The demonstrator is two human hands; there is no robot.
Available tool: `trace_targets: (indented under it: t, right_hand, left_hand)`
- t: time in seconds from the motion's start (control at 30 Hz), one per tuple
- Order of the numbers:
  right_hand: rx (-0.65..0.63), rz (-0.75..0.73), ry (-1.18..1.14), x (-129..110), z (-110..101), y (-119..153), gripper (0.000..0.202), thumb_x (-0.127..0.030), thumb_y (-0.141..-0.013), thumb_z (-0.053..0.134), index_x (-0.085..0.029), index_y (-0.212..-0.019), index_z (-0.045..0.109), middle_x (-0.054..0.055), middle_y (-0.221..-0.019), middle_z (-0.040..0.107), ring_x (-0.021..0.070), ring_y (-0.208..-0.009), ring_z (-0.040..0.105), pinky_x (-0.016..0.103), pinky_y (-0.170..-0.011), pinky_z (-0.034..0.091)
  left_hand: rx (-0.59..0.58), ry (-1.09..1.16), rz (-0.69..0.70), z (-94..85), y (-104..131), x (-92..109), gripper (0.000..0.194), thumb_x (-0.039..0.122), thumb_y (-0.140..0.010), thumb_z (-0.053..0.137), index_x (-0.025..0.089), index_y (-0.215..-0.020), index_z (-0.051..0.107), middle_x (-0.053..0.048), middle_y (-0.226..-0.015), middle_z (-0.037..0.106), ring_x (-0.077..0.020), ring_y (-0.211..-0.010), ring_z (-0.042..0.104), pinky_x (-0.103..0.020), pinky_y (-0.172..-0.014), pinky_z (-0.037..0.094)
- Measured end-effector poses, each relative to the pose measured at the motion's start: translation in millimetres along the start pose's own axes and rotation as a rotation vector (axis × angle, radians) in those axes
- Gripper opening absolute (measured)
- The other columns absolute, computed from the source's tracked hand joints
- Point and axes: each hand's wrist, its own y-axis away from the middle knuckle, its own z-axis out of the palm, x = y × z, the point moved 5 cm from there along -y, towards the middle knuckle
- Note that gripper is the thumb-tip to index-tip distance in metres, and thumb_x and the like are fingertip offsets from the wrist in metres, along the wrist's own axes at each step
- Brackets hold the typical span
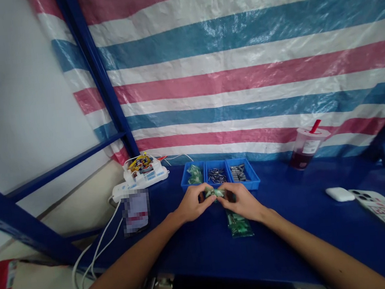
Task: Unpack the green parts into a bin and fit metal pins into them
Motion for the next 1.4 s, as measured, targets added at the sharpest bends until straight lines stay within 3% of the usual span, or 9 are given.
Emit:
trace_targets:
  t: [0.2, 0.37, 0.53, 0.73, 1.07, 1.17, 1.23, 1.33, 1.4]
  right_hand:
    - [0.055, -0.018, -0.013, 1.2, -2.2, 2.4, 0.020, -0.032, -0.097, 0.060, -0.022, -0.114, 0.057, -0.004, -0.072, 0.057, 0.0127, -0.059, 0.054, 0.024, -0.058, 0.044]
    - [0.132, -0.175, 0.198, -6.3, -10.8, 6.1, 0.029, -0.026, -0.103, 0.049, -0.023, -0.132, 0.047, 0.003, -0.091, 0.063, 0.0166, -0.074, 0.062, 0.029, -0.068, 0.050]
    - [0.126, -0.363, 0.408, -14.4, -15.2, 8.4, 0.039, -0.009, -0.100, 0.037, -0.026, -0.126, 0.060, 0.011, -0.118, 0.053, 0.0186, -0.092, 0.061, 0.031, -0.073, 0.050]
    - [0.149, -0.383, 0.477, -14.3, -15.2, 8.8, 0.029, -0.015, -0.101, 0.046, -0.024, -0.120, 0.066, 0.010, -0.114, 0.055, 0.0188, -0.091, 0.061, 0.032, -0.072, 0.052]
    - [0.213, -0.272, 0.308, -11.4, -19.2, 5.4, 0.021, -0.030, -0.105, 0.052, -0.020, -0.096, 0.068, 0.004, -0.084, 0.069, 0.0179, -0.076, 0.065, 0.031, -0.071, 0.050]
    - [0.205, -0.208, 0.315, -9.0, -18.6, 5.5, 0.021, -0.034, -0.105, 0.050, -0.020, -0.109, 0.066, 0.006, -0.093, 0.072, 0.0194, -0.081, 0.068, 0.032, -0.075, 0.052]
    - [0.209, -0.160, 0.325, -7.9, -19.6, 5.7, 0.024, -0.035, -0.106, 0.048, -0.020, -0.117, 0.062, 0.006, -0.093, 0.072, 0.0195, -0.081, 0.069, 0.032, -0.075, 0.052]
    - [0.205, -0.158, 0.341, -9.8, -21.2, 6.1, 0.024, -0.035, -0.107, 0.045, -0.021, -0.117, 0.062, 0.006, -0.092, 0.073, 0.0196, -0.083, 0.070, 0.032, -0.076, 0.052]
    - [0.202, -0.192, 0.353, -12.5, -21.8, 6.2, 0.024, -0.034, -0.107, 0.045, -0.021, -0.114, 0.063, 0.007, -0.097, 0.073, 0.0201, -0.087, 0.070, 0.032, -0.079, 0.053]
  left_hand:
    - [0.045, 0.007, -0.050, -2.4, -1.7, -5.3, 0.023, 0.037, -0.091, 0.067, 0.014, -0.087, 0.065, 0.002, -0.070, 0.059, -0.0102, -0.059, 0.051, -0.023, -0.059, 0.038]
    - [0.038, 0.100, -0.088, 0.4, -2.5, -12.6, 0.027, 0.042, -0.094, 0.064, 0.015, -0.095, 0.064, -0.001, -0.077, 0.063, -0.0122, -0.066, 0.055, -0.023, -0.060, 0.041]
    - [0.037, 0.244, -0.136, 6.3, -2.1, -24.8, 0.032, 0.044, -0.094, 0.064, 0.016, -0.108, 0.062, -0.001, -0.076, 0.064, -0.0140, -0.068, 0.061, -0.024, -0.063, 0.046]
    - [0.013, 0.401, -0.202, 8.7, -1.7, -19.7, 0.048, 0.043, -0.092, 0.068, 0.018, -0.130, 0.051, -0.001, -0.075, 0.069, -0.0129, -0.060, 0.062, -0.024, -0.059, 0.046]
    - [0.056, 0.261, -0.160, 5.8, -2.4, -24.3, 0.032, 0.045, -0.089, 0.071, 0.014, -0.097, 0.070, -0.001, -0.065, 0.067, -0.0130, -0.057, 0.061, -0.024, -0.058, 0.044]
    - [0.166, 0.137, -0.115, -4.0, -2.7, -24.0, 0.030, 0.044, -0.093, 0.066, 0.015, -0.093, 0.072, 0.000, -0.064, 0.065, -0.0123, -0.057, 0.057, -0.024, -0.059, 0.044]
    - [0.325, 0.032, -0.097, -19.1, -2.7, -24.4, 0.028, 0.044, -0.095, 0.064, 0.017, -0.094, 0.072, 0.000, -0.070, 0.065, -0.0134, -0.062, 0.057, -0.026, -0.063, 0.045]
    - [0.614, -0.195, -0.083, -49.3, -1.0, -27.4, 0.027, 0.043, -0.097, 0.059, 0.020, -0.093, 0.072, -0.004, -0.086, 0.068, -0.0183, -0.080, 0.060, -0.029, -0.075, 0.047]
    - [0.682, -0.288, -0.087, -64.5, -2.1, -34.4, 0.027, 0.041, -0.099, 0.055, 0.020, -0.094, 0.070, -0.006, -0.095, 0.069, -0.0214, -0.093, 0.061, -0.032, -0.082, 0.048]
